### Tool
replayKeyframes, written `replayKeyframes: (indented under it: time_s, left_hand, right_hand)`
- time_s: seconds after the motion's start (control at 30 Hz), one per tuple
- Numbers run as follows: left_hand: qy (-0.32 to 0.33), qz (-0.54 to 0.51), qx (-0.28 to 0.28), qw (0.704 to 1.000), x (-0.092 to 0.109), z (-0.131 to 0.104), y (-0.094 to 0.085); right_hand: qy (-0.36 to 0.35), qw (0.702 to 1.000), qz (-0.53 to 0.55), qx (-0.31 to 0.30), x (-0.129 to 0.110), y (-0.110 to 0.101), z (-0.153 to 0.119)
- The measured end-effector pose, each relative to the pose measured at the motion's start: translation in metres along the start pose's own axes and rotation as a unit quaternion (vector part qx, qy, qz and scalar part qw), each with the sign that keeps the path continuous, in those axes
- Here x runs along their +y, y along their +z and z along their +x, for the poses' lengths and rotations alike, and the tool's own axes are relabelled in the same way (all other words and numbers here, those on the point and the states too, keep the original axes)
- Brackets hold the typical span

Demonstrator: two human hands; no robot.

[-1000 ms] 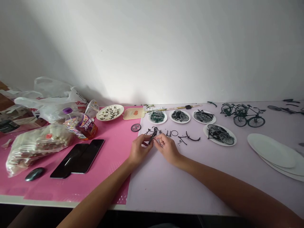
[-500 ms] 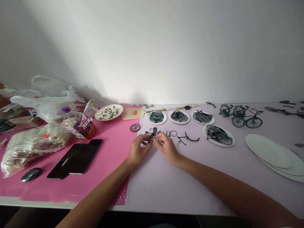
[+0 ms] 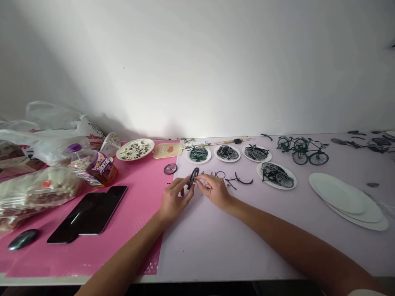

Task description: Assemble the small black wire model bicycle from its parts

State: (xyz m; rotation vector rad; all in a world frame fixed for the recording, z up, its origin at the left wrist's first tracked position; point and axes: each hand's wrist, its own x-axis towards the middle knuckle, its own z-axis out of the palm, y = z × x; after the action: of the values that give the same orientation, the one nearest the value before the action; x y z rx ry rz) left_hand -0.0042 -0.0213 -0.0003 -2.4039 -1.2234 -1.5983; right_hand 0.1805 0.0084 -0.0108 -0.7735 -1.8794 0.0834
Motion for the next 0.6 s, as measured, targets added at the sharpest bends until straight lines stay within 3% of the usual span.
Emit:
replayKeyframes:
  time_s: [0.3, 0.6]
  left_hand:
    - [0.037, 0.077, -0.052, 0.995, -0.001, -0.003, 0.000]
    - [0.066, 0.102, -0.053, 0.991, -0.003, -0.002, -0.002]
  right_hand:
    - [-0.022, 0.999, -0.028, 0.020, 0.006, -0.004, 0.005]
    - [-0.044, 0.997, -0.069, 0.014, 0.013, -0.003, 0.007]
